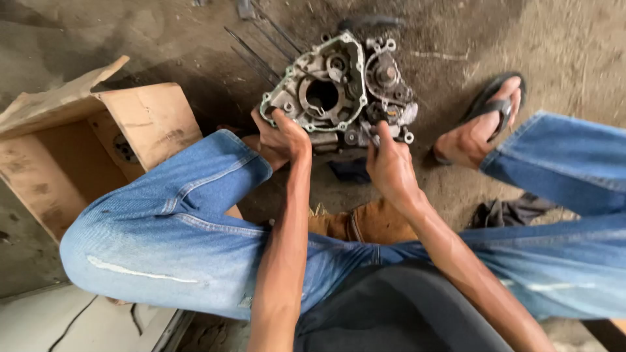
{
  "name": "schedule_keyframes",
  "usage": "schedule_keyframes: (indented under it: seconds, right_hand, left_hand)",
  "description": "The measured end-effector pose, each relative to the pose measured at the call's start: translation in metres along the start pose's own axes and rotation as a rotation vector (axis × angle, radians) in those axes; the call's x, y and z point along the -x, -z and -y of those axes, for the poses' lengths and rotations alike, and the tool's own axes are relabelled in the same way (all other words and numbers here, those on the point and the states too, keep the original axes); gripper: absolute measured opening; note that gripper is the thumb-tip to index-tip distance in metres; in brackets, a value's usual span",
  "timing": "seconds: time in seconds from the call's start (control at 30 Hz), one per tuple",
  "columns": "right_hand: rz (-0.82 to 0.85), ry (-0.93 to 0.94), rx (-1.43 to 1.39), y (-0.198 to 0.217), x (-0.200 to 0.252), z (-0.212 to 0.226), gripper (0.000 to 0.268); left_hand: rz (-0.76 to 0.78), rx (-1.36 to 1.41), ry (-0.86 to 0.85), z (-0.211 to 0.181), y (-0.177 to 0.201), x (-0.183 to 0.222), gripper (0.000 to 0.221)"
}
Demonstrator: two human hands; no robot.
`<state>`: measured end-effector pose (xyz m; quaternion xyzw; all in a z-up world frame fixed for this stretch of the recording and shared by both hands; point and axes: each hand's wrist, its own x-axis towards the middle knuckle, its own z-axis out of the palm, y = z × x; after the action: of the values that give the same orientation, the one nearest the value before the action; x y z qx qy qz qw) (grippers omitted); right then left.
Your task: The person sits on the floor of a motorcycle repair shop and uses a spanner to loosen and remove bolts from a motorcycle engine crankcase resting on the ground, steadying the casing with the other hand and repositioning it between bolts.
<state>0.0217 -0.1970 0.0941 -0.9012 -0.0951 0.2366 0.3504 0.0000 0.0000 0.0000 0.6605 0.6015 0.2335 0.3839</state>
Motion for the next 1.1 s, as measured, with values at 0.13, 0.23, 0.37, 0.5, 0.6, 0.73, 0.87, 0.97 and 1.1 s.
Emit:
schedule_keyframes:
  seconds: [0.13, 0.23, 0.37, 0.5, 0.6, 0.73, 0.87, 0.97, 1.1]
  right_hand:
    - [-0.022, 0.141, 0.001, 0.006, 0.013, 0.005, 0.030]
    - [0.221, -0.338, -0.206, 0.007, 0.010, 0.009, 0.047]
    - [0.015, -0.031, -0.086, 0.000, 0.010, -0.006, 0.020]
    - [0.252, -0.350, -0.171, 0.012, -0.005, -0.015, 0.019]
    - [0.084, -0.089, -0.125, 0.032, -0.023, 0.013, 0.017]
    - [0.031, 0.074, 0.042, 0.007, -0.010, -0.048, 0.016]
    - [0.100, -0.239, -0.024, 0.014, -0.001, -0.005, 0.019]
    - [0.012, -0.131, -0.078, 0.013, 0.022, -0.003, 0.028]
    - [-0.042, -0.058, -0.122, 0.011, 0.020, -0.005, 0.024]
  left_hand:
    - [-0.015, 0.113, 0.049, 0.012, -0.013, -0.006, 0.045]
    - [0.014, 0.131, -0.003, 0.010, -0.002, -0.004, 0.043]
    - [0.024, -0.024, 0.054, -0.004, 0.004, 0.003, 0.043]
    - [-0.011, 0.115, -0.023, 0.007, -0.003, 0.002, 0.041]
    - [-0.005, -0.126, 0.006, 0.008, 0.002, -0.004, 0.042]
    - [-0.057, 0.082, 0.032, -0.003, -0.010, -0.004, 0.043]
    - [-0.037, -0.015, 0.016, -0.006, 0.007, 0.004, 0.039]
    - [-0.035, 0.003, 0.029, -0.012, 0.002, 0.005, 0.039]
    - [0.011, 0.054, -0.055, 0.001, 0.001, 0.003, 0.039]
